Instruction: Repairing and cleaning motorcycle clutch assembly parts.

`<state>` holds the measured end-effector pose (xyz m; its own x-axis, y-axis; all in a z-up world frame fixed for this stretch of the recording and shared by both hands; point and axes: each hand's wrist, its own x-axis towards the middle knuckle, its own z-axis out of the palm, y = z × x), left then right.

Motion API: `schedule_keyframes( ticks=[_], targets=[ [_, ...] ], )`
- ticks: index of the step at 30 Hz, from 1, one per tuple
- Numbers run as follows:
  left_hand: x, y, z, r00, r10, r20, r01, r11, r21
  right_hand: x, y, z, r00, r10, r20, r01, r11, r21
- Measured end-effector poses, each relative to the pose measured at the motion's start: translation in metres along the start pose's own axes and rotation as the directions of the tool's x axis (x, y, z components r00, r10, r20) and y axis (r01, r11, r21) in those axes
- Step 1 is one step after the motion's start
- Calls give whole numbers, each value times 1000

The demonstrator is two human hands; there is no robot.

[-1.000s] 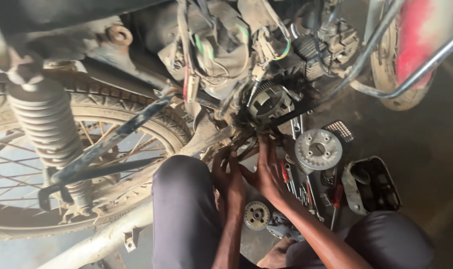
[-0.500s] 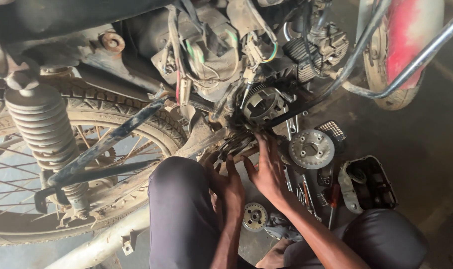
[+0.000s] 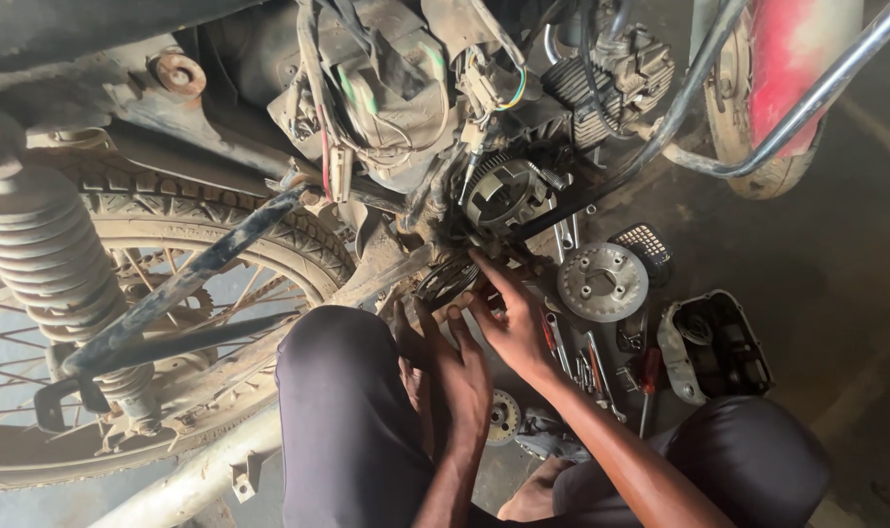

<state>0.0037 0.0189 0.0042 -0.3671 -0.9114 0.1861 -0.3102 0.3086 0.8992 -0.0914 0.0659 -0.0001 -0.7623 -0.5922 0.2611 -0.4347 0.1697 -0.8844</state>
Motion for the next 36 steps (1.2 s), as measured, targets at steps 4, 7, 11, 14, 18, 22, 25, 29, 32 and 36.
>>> schedule_keyframes(
  ticks=[4, 7, 11, 14, 18, 22, 25, 29, 32, 36],
  targets=[
    [4, 14, -15, 993, -63, 103, 51, 992, 114, 1, -9, 0, 984, -177, -5, 177, 984, -17],
    [9, 25, -23, 984, -91, 153, 70, 988, 138, 0, -8, -1, 999, -11, 37, 10, 999, 32],
    [10, 24, -23, 969, -125, 212, 95, 985, 146, 0, -11, 0, 990, 101, 100, -111, 989, 101],
    [7, 14, -14, 978, -75, 196, 60, 995, 82, 0, -11, -1, 987, 93, 131, -113, 981, 159],
    [6, 9, -10, 978, -59, 200, 52, 998, 37, 0, -12, -3, 983, 118, 142, -138, 981, 138],
    [6, 9, -8, 982, -44, 185, 47, 999, -10, 1, -12, -3, 986, 87, 145, -111, 980, 164],
    [6, 9, -8, 982, -55, 180, 59, 998, -17, 2, -10, -3, 989, 71, 132, -92, 983, 158],
    [5, 10, -8, 980, -66, 189, 66, 998, 8, 2, -10, -5, 990, 77, 117, -92, 987, 132],
    [6, 14, -13, 974, -90, 210, 87, 996, 21, 2, -20, -6, 988, 94, 119, -107, 988, 110],
    [14, 31, -27, 941, -178, 289, 157, 983, 95, 2, -16, -4, 989, 79, 128, -95, 988, 119]
  ],
)
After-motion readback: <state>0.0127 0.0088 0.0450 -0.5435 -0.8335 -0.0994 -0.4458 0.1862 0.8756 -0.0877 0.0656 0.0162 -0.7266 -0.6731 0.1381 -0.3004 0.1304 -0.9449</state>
